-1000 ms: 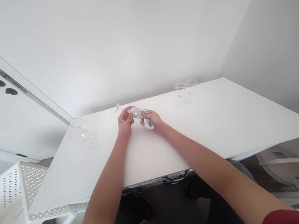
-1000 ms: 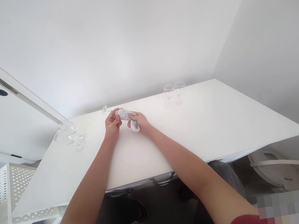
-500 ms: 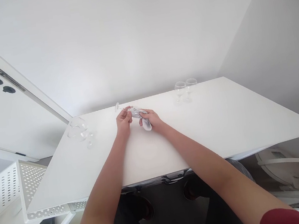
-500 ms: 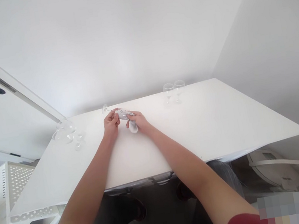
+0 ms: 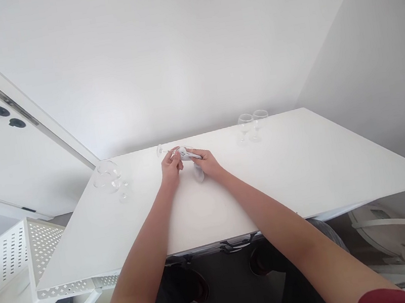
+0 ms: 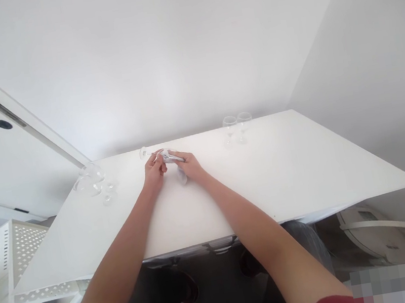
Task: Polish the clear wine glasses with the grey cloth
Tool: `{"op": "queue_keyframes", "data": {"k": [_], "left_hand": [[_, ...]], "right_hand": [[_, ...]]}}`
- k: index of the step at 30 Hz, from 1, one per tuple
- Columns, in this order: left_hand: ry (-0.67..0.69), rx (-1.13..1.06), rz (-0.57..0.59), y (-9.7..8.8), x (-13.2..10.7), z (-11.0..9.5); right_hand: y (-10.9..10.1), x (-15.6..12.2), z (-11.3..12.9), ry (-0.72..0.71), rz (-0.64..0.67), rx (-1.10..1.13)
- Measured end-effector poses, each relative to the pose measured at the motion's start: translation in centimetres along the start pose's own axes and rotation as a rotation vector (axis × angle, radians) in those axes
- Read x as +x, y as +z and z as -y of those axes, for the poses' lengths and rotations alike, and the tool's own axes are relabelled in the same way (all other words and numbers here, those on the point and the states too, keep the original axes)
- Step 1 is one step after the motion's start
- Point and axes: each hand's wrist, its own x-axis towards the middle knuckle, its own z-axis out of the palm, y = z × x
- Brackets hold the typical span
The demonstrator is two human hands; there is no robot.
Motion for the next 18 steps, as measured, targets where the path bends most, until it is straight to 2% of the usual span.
{"op": "queue_keyframes", "data": {"k": [4, 6, 9, 12, 15, 18], "left_hand": [[0.065, -0.029, 0.128, 0.4, -0.4, -0.7], [0.077, -0.035, 0.189, 0.7, -0.6, -1.0], [0.052, -0.036, 0.191, 0.8, -0.6, -0.9], [0.0, -0.071, 0.088, 0.3, -0.1, -0.2], [-0.026, -0.087, -0.001, -0.3, 0.4, 0.3], [0.016, -0.076, 0.0, -0.5, 0.5, 0.4]], "right_hand": [[-0.8, 0.0, 0.2, 0.249, 0.09, 0.326], [-1.2, 0.1, 0.3, 0.307, 0.103, 0.443], [-1.3, 0.2, 0.3, 0.262, 0.037, 0.449], [-1.0, 0.4, 0.0, 0.167, -0.038, 0.323], [-0.7, 0.5, -0.2, 0.064, -0.019, 0.172], [-0.6, 0.4, -0.1, 0.001, 0.028, 0.107]]}}
